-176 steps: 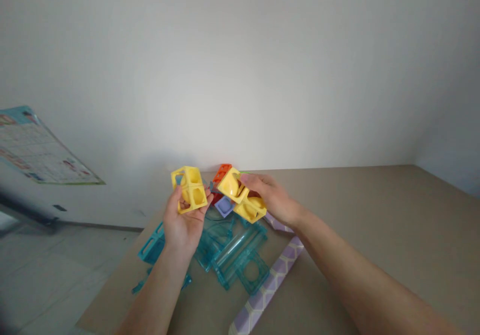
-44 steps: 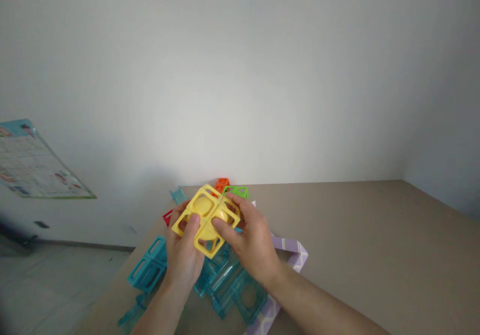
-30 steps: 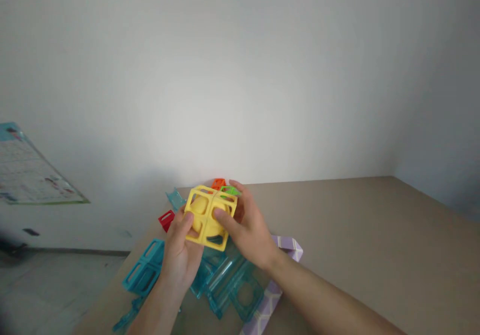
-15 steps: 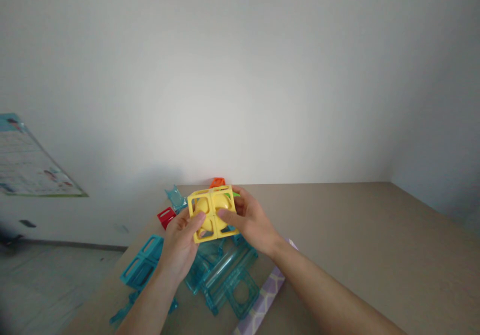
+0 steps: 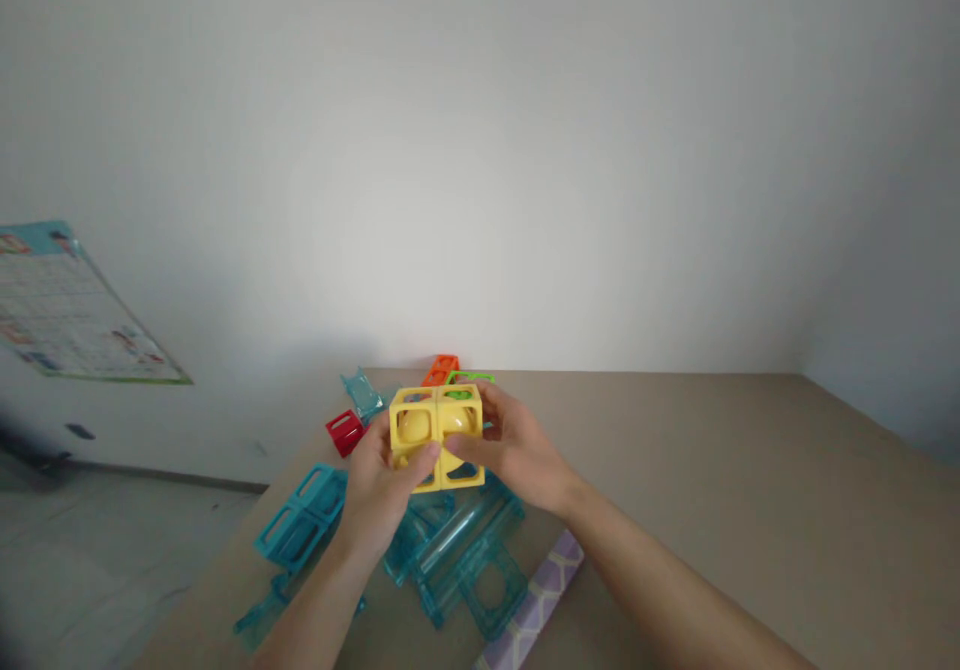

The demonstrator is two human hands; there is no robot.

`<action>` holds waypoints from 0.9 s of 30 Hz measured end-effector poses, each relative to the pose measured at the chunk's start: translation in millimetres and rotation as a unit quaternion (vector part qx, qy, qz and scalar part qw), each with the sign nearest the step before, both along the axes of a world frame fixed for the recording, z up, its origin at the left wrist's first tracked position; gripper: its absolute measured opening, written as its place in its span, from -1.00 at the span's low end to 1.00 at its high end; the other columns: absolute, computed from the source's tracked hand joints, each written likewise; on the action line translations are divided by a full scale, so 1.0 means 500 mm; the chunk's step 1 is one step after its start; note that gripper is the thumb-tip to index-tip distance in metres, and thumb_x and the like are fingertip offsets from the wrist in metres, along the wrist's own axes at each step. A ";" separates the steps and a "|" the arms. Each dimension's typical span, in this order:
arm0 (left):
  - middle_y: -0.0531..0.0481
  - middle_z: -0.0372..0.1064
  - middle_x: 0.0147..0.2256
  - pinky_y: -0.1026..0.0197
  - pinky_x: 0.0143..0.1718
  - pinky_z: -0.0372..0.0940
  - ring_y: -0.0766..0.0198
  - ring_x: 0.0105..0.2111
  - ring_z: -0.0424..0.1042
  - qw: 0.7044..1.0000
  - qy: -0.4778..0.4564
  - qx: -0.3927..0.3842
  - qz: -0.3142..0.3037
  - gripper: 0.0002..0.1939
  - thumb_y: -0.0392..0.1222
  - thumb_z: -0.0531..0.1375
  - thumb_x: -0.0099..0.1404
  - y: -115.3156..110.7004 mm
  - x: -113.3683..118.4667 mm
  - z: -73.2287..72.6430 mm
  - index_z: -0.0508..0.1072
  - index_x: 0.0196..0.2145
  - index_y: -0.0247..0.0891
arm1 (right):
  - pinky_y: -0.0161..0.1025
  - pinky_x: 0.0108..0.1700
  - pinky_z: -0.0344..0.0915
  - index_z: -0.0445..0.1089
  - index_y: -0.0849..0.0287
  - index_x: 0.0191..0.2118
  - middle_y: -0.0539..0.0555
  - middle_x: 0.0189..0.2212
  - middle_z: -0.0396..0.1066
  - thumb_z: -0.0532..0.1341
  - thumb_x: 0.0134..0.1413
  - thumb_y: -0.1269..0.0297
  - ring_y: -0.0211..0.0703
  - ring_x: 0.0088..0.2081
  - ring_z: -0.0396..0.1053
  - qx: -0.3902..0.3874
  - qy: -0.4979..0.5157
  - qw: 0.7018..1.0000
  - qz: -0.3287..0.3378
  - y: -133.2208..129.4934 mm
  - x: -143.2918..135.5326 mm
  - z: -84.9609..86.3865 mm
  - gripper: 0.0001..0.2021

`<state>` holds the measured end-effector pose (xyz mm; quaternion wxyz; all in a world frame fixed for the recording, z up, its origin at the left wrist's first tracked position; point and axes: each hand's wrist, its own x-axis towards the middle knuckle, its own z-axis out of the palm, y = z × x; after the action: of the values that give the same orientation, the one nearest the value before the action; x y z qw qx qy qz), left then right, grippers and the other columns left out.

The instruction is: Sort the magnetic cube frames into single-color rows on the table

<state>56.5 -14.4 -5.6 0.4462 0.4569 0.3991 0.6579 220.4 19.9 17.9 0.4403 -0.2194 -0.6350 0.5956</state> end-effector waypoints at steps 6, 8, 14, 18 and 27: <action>-0.07 0.51 -0.16 0.21 -0.22 0.43 0.15 -0.20 0.53 0.999 0.011 0.020 -0.034 -0.50 -0.26 0.39 0.05 -0.005 0.008 -0.005 0.32 -0.07 -0.24 | 0.01 0.09 0.33 0.25 0.09 0.18 0.17 0.11 0.37 0.36 0.07 0.25 0.04 0.05 0.38 0.024 -0.012 1.000 0.015 -0.003 0.006 0.000 -0.45; -0.08 0.52 -0.16 0.21 -0.21 0.43 0.14 -0.19 0.54 0.999 0.001 0.020 -0.030 -0.48 -0.26 0.40 0.03 -0.005 0.006 0.000 0.32 -0.07 -0.26 | 0.00 0.08 0.33 0.25 0.09 0.18 0.18 0.10 0.37 0.37 0.06 0.25 0.03 0.04 0.39 0.028 -0.019 0.999 0.021 -0.005 0.005 0.002 -0.44; -0.15 0.53 -0.14 0.17 -0.25 0.45 0.05 -0.19 0.55 1.000 -0.014 -0.002 -0.015 -0.43 -0.19 0.40 0.02 -0.004 0.002 0.009 0.34 -0.02 -0.31 | -0.09 -0.08 0.40 0.29 0.14 0.13 0.17 0.02 0.43 0.42 -0.03 0.29 -0.02 -0.10 0.46 -0.006 -0.054 0.998 0.034 -0.002 0.005 -0.001 -0.42; -0.17 0.50 -0.06 0.13 -0.11 0.43 0.05 -0.09 0.52 1.000 -0.004 0.018 -0.020 -0.41 -0.18 0.40 0.05 -0.001 0.004 0.004 0.33 0.02 -0.29 | -0.11 -0.08 0.39 0.33 0.16 0.08 0.15 -0.02 0.47 0.44 -0.09 0.35 -0.04 -0.11 0.47 -0.037 -0.030 0.998 0.038 0.004 0.007 0.002 -0.43; -0.24 0.44 0.02 0.07 -0.06 0.40 0.05 -0.05 0.48 0.999 0.042 0.031 -0.016 -0.37 -0.01 0.29 0.21 -0.007 -0.003 -0.011 0.27 0.17 -0.26 | -0.05 -0.05 0.42 0.35 0.17 0.01 0.16 -0.06 0.51 0.38 -0.02 0.26 0.00 -0.13 0.50 -0.017 0.010 0.993 -0.120 0.024 0.130 -0.027 -0.56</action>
<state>55.0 -18.1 -11.1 0.4252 0.5040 0.3894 0.6430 285.4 31.9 4.2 0.5113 -0.2952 -0.5894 0.5514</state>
